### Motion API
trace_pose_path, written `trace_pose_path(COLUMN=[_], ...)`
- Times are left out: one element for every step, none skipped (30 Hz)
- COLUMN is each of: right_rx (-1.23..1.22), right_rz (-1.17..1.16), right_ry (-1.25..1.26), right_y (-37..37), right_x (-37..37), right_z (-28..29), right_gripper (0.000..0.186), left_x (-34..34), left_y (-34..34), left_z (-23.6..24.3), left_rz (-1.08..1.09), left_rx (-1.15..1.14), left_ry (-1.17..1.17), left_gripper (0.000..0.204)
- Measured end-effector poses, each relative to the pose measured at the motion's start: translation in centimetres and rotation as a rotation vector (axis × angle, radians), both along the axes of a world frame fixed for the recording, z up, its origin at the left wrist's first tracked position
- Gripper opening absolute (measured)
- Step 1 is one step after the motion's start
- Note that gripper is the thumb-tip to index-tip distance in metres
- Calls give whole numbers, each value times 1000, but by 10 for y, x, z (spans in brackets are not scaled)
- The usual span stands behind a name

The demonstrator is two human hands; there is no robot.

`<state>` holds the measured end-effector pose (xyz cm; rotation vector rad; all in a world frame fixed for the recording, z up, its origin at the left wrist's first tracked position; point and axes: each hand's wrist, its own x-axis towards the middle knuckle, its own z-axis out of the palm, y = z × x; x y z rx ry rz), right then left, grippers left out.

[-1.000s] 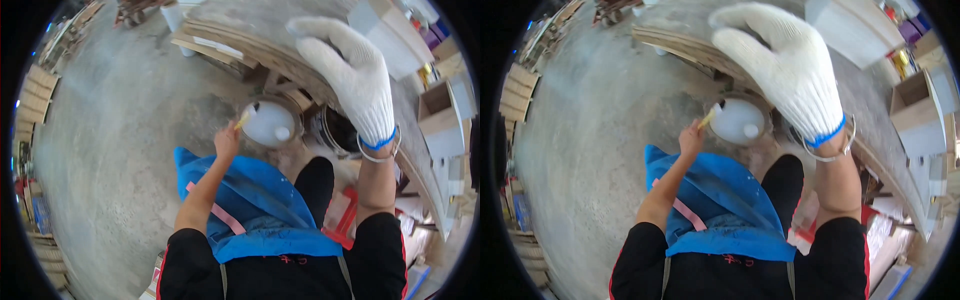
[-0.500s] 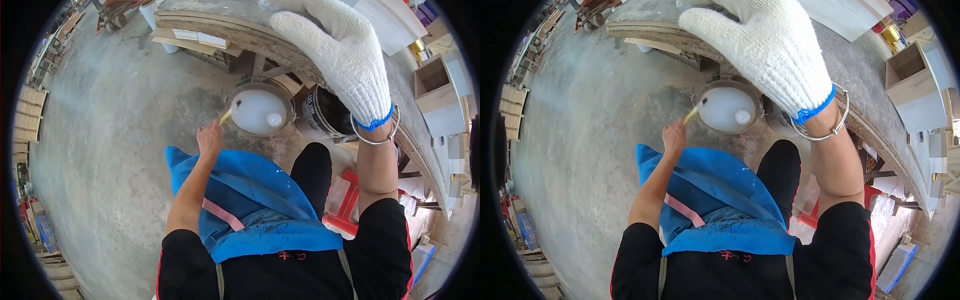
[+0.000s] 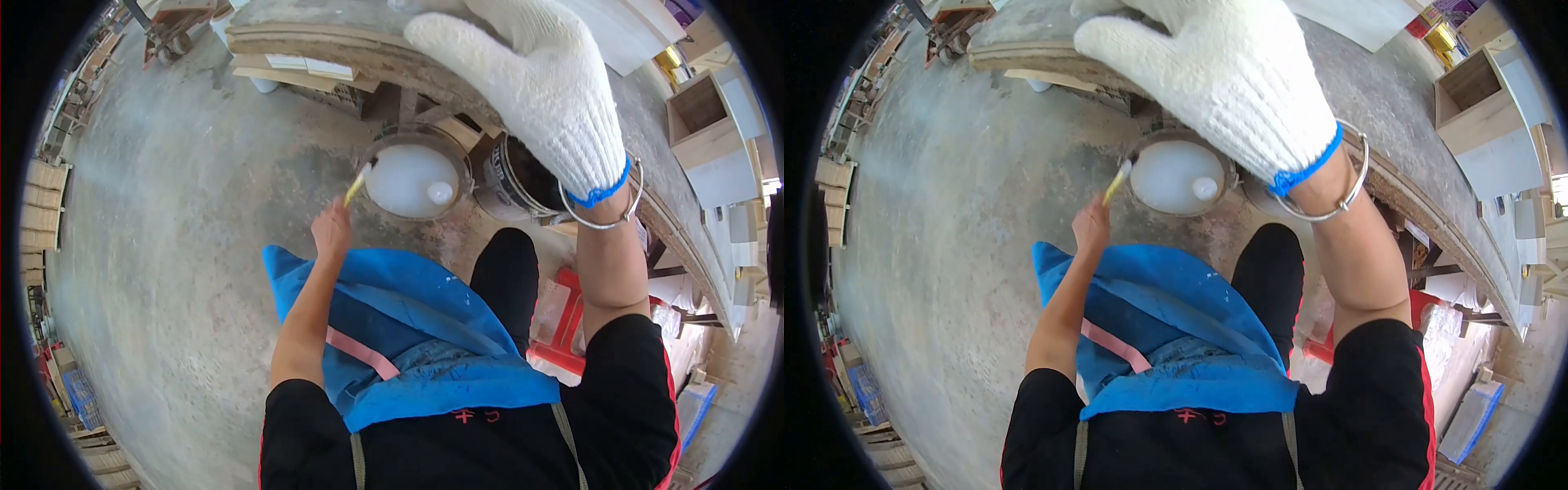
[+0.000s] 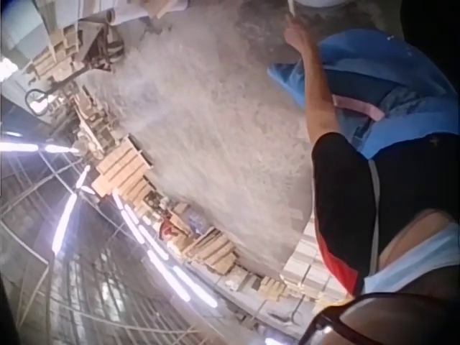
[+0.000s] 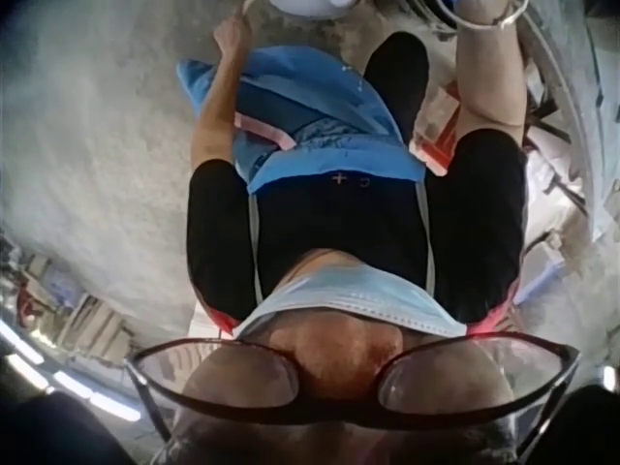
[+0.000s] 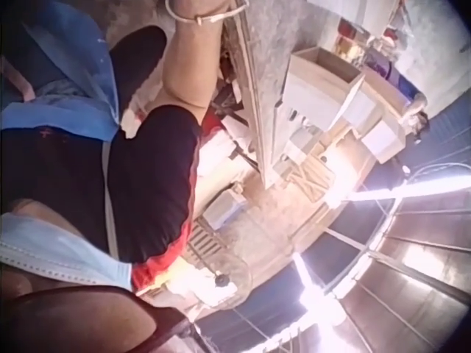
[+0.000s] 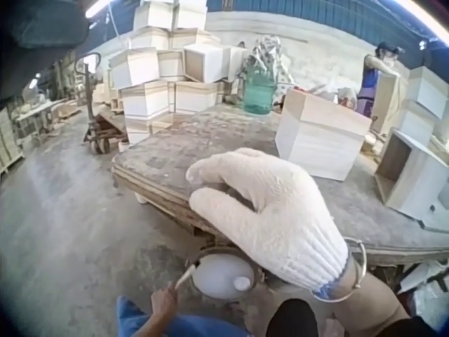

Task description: The recorder moves a pallet jack, then applies a white coating to the seams of wooden boxes with a brush before sanding them.

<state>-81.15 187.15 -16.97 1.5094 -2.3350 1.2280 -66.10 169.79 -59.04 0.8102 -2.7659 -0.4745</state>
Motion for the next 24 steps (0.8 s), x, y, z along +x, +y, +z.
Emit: trace_pose_path(right_rx=[4, -12, -28, -48, -46, -47, -46, -45, -46, -48, -50, -52, -55, -37, -20, -4, -2, -13, -26, -39, -37, -33, -29, -27], right_rz=[-7, 2, 11, 24, 21, 21, 21, 20, 23, 19, 16, 12, 16, 4, -6, -17, -17, -14, -11, -8, -9, -12, -15, -17], right_ry=[-1, -11, -22, -33, -35, -24, -13, -3, -4, 0, 3, 7, 5, 4, 2, 0, -1, 5, 12, 18, 16, 4, -9, -20], right_y=[2, 3, 4, 4, 4, 4, 3, 4, 3, 3, 3, 2, 1, 1, 1, 1, 1, 3, 3, 3, 2, 2, 0, -1], right_x=[-1, -2, -4, -4, -3, -2, -1, -1, -2, -3, -3, -4, -3, -2, 0, 1, 1, 1, 2, 3, 3, 2, 3, 2], right_z=[-1, -3, -4, -5, -4, -4, -3, -3, -4, -5, -7, -8, -7, -5, -3, -2, -4, -6, -7, -7, -6, -5, -4, -4], right_gripper=[27, 28, 28, 28, 28, 28, 28, 28, 28, 28, 27, 27, 27, 27, 27, 27, 27, 27, 27, 27, 27, 27, 27, 27], left_x=[-2, -1, 4, 8, 10, 10, 9, 8, 7, 8, 11, 14, 16, 14, 11, 8, 8, 10, 14, 18, 20, 19, 17, 12], left_y=[3, 5, 5, 6, 7, 8, 8, 8, 7, 4, 0, -4, -7, -6, -4, -2, -1, -1, -3, -5, -5, -6, -7, -9], left_z=[6, 0, -14, -13, -12, -12, -12, -12, -8, -11, -17, -23, -26, -24, -20, -15, -14, -16, -18, -20, -23, -27, -31, -30], left_rz=[33, 27, 5, -12, -30, -34, -15, 4, 29, 32, 5, -21, -47, -47, -39, -30, -22, -22, -31, -41, -52, -53, -38, -22], left_rx=[4, 9, 7, 2, -3, -2, -7, -12, -22, -23, -28, -32, -36, -34, -23, -12, -1, 1, -24, -47, -70, -68, -45, -25], left_ry=[120, 120, 5, -109, -224, -226, -117, -8, 102, 101, -8, -117, -226, -227, -155, -83, -11, -12, -50, -88, -128, -130, -172, -212], left_gripper=[17, 17, 16, 15, 15, 15, 15, 16, 16, 16, 16, 16, 16, 16, 16, 16, 16, 16, 16, 17, 17, 17, 18, 19])
